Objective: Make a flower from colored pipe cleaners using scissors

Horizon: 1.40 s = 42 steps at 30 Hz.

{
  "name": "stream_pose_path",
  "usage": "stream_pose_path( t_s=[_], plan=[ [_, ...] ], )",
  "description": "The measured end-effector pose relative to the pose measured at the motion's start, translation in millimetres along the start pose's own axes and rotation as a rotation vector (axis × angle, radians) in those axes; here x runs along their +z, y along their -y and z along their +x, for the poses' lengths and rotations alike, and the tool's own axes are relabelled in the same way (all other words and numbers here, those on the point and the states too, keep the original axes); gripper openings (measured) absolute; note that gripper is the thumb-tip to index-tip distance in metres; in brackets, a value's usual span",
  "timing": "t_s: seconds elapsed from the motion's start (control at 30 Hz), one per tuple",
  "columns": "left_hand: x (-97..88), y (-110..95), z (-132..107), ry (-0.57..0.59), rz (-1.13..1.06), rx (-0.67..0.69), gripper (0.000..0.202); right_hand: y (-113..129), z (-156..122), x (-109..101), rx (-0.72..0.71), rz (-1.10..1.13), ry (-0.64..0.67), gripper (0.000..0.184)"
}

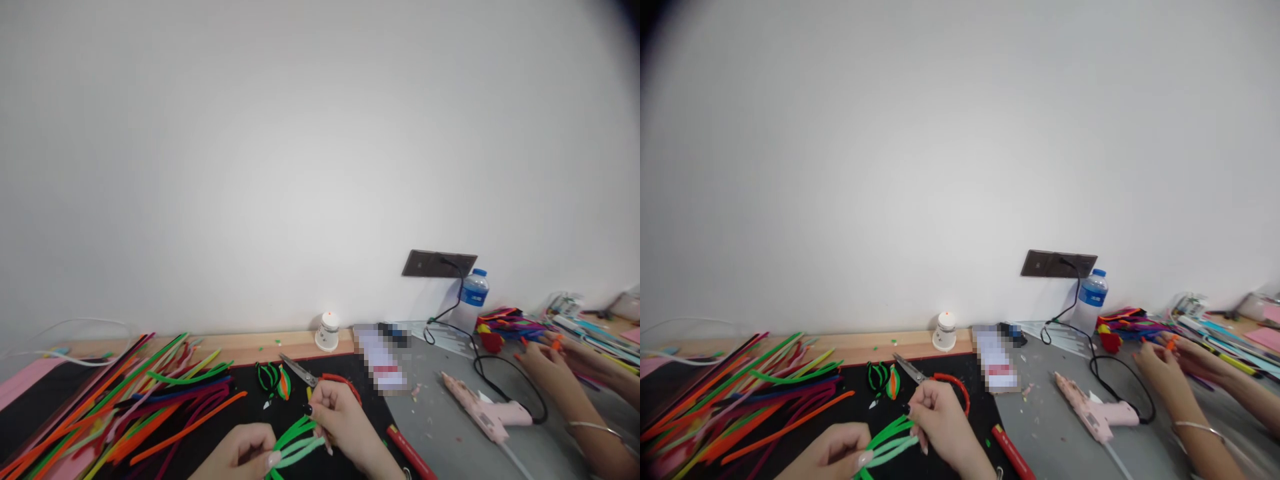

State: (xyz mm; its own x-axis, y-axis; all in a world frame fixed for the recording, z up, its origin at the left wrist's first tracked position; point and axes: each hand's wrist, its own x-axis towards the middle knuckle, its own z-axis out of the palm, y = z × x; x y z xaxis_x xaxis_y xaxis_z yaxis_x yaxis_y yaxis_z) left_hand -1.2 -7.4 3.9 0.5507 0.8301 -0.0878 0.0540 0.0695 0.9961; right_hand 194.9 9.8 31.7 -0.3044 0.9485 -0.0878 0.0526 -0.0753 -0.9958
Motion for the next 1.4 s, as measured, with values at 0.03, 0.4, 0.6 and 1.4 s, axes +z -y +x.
stream_pose_path(
  t_s=[0.03,0.4,0.6,1.4],
  plan=[
    [-0.4,0.3,1.0,-0.007,-0.010,0.001,0.039,0.1,1.1,-0.5,-0.002,0.023,-0.008,0.023],
    [-10.2,4.8,10.4,-0.246,-0.158,0.024,0.041,-6.0,-3.4,11.2,-0.062,-0.100,0.093,0.024],
    [-2.7,-4.8,6.1,-0.249,-0.058,0.035,0.039,-2.6,-3.7,11.9,-0.133,-0.282,-0.114,0.019],
    [-5.3,7.7,10.5,-0.130,-0.235,-0.005,0.038,-0.8,-6.3,10.1,-0.384,-0.602,-0.267,0.017]
  ],
)
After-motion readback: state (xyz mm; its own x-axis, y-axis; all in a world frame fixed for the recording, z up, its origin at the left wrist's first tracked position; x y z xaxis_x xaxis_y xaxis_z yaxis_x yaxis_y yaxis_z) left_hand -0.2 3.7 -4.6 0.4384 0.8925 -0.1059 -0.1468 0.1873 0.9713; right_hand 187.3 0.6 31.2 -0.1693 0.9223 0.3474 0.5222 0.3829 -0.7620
